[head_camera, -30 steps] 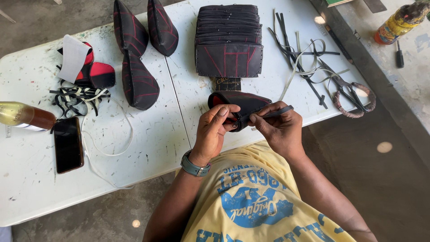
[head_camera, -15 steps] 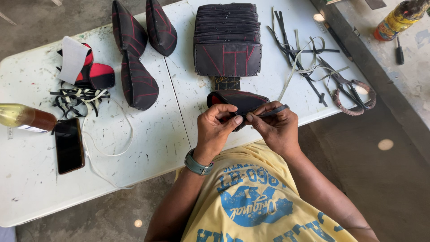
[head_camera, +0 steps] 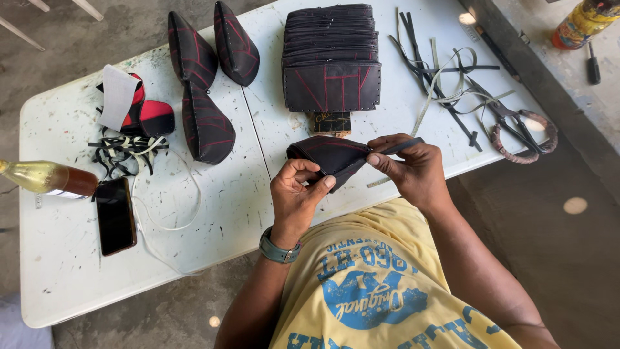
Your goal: The person assembles a black shoe upper with red stitching by inserting a white elastic band into the opening, trimming excess with scissors, and adjusting the fit. The person then picks up a second shoe upper and repeats the insertion and trimming process.
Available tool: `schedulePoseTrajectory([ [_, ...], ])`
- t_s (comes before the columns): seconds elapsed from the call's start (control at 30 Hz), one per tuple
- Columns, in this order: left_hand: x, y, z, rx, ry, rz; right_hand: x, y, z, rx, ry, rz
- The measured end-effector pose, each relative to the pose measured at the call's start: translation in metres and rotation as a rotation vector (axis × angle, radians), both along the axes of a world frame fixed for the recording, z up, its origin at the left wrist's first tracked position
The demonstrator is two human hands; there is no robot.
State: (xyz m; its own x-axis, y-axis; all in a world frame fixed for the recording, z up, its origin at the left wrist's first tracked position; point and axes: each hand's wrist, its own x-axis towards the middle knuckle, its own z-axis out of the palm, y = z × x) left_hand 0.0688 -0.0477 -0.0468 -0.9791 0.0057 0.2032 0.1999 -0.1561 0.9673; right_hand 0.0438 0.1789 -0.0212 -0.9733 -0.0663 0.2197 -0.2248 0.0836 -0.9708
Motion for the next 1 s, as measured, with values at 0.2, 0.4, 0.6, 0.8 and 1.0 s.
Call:
schedulePoseTrajectory([
  [0.2, -0.001, 0.000, -0.001, -0.003, 0.019, 0.016, -0.006, 0.001, -0.003, -0.010, -0.027, 0.003],
  [0.4, -0.003, 0.003, -0.012, 0.055, 0.029, 0.025, -0.007, -0.001, -0.002, 0.019, -0.026, -0.003],
  [0.6, -0.002, 0.006, -0.004, 0.039, 0.067, 0.015, -0.005, -0.005, 0.000, 0.077, -0.033, -0.008],
  [0.8, 0.001, 0.007, 0.017, 0.015, -0.071, -0.037, -0.005, -0.009, 0.005, 0.063, -0.003, 0.004],
  [1.0, -0.005, 0.009, 0.009, 0.122, -0.012, -0.048, -0.003, -0.014, 0.009, 0.058, 0.001, 0.033],
])
